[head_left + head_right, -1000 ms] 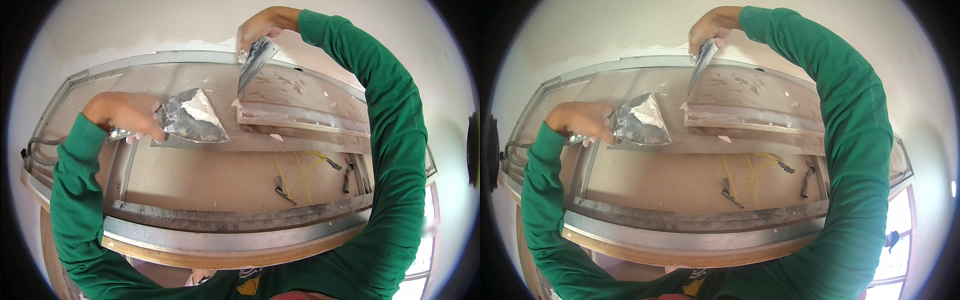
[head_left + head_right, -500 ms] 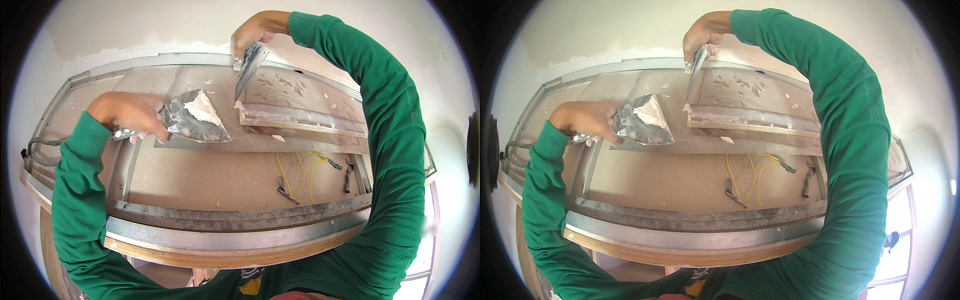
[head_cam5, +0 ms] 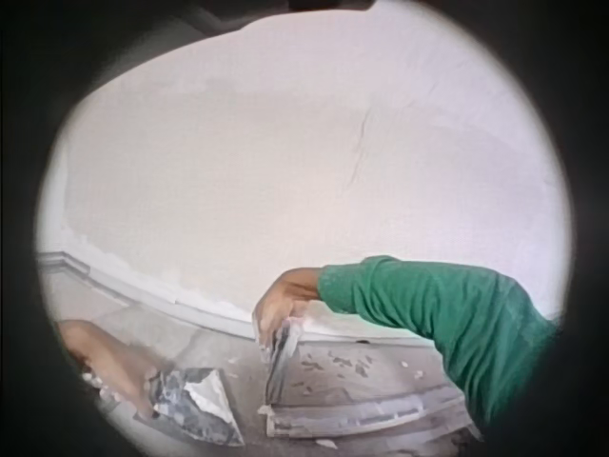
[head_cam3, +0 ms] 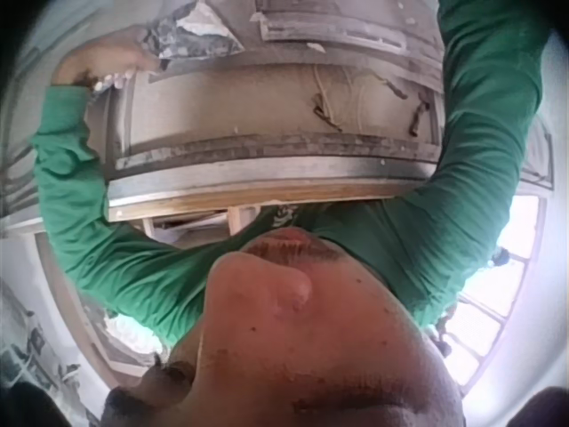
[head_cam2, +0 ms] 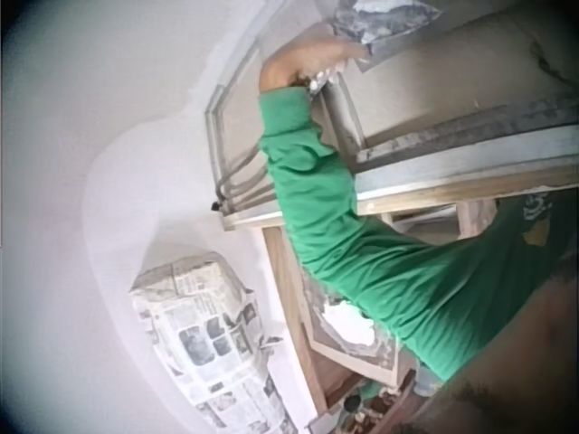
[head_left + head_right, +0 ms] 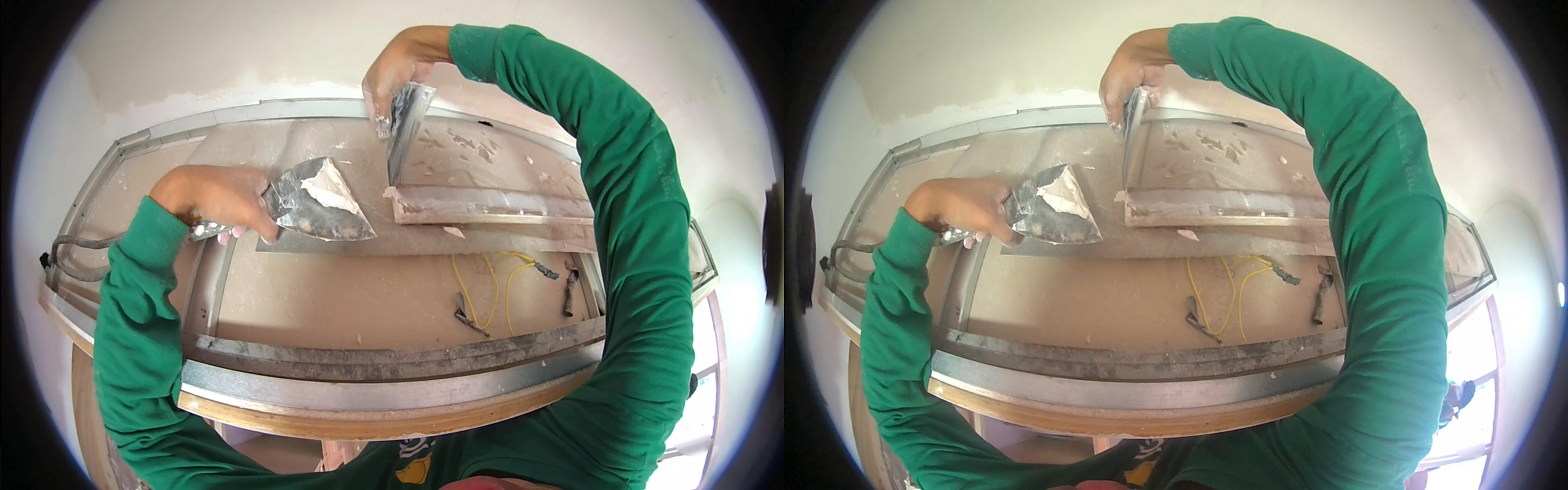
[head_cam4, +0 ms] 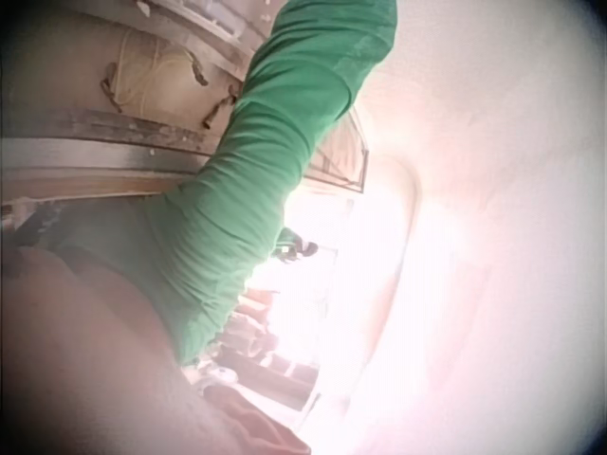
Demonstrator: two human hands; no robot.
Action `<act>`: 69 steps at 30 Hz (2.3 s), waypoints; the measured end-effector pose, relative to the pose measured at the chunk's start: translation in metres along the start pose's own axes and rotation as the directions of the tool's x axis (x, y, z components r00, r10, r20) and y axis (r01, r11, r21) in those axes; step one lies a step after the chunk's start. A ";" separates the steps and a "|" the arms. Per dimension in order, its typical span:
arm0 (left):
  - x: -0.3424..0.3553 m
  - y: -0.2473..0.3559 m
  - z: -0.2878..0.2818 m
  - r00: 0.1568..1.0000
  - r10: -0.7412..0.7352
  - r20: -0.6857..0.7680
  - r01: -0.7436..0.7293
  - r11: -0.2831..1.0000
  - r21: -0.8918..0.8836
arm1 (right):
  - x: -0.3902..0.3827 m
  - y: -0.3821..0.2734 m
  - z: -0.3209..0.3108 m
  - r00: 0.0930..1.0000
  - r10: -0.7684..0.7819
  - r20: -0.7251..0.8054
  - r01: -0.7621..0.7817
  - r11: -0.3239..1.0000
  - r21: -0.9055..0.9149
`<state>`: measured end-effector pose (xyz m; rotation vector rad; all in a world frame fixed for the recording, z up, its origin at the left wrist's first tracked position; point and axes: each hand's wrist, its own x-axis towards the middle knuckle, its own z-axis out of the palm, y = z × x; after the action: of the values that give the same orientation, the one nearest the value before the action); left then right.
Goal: The person applies plaster to a wall using a trowel and a hawk. They repeatedly scoop plaster from the hawk and spread it onto the wall surface, smoothing it with the trowel.
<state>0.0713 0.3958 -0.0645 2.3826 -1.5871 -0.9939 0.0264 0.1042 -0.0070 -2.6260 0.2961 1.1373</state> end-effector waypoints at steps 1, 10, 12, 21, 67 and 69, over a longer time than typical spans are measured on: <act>0.000 0.001 0.000 1.000 -0.028 0.006 0.028 1.000 0.007 | -0.006 0.003 0.004 0.997 -0.075 0.016 0.074 0.996 0.043; -0.008 0.002 -0.009 0.994 0.074 -0.082 -0.081 0.993 -0.081 | -0.121 0.033 0.051 0.781 -0.335 -0.527 0.542 0.784 0.304; -0.006 0.006 -0.009 0.987 0.124 -0.102 -0.135 0.985 -0.109 | -0.151 0.032 0.069 0.653 -0.334 -0.680 0.508 0.859 0.066; -0.008 0.046 0.017 0.918 0.326 -0.226 -0.387 0.859 -0.334 | -0.173 0.024 0.178 -0.051 -0.868 -0.494 -0.196 0.494 -0.847; -0.014 0.066 0.029 0.519 0.164 -0.839 -0.676 0.679 -0.285 | -0.099 0.034 0.142 0.282 0.184 -0.942 0.881 0.340 0.330; -0.008 0.062 0.026 0.529 0.191 -0.827 -0.654 0.713 -0.253 | -0.120 0.066 0.142 0.528 -0.346 -0.775 0.749 -0.240 0.617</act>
<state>0.0058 0.3819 -0.0546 1.4967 -1.2195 -0.1862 -0.1696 0.0972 -0.0228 -1.1994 -0.1772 -0.0744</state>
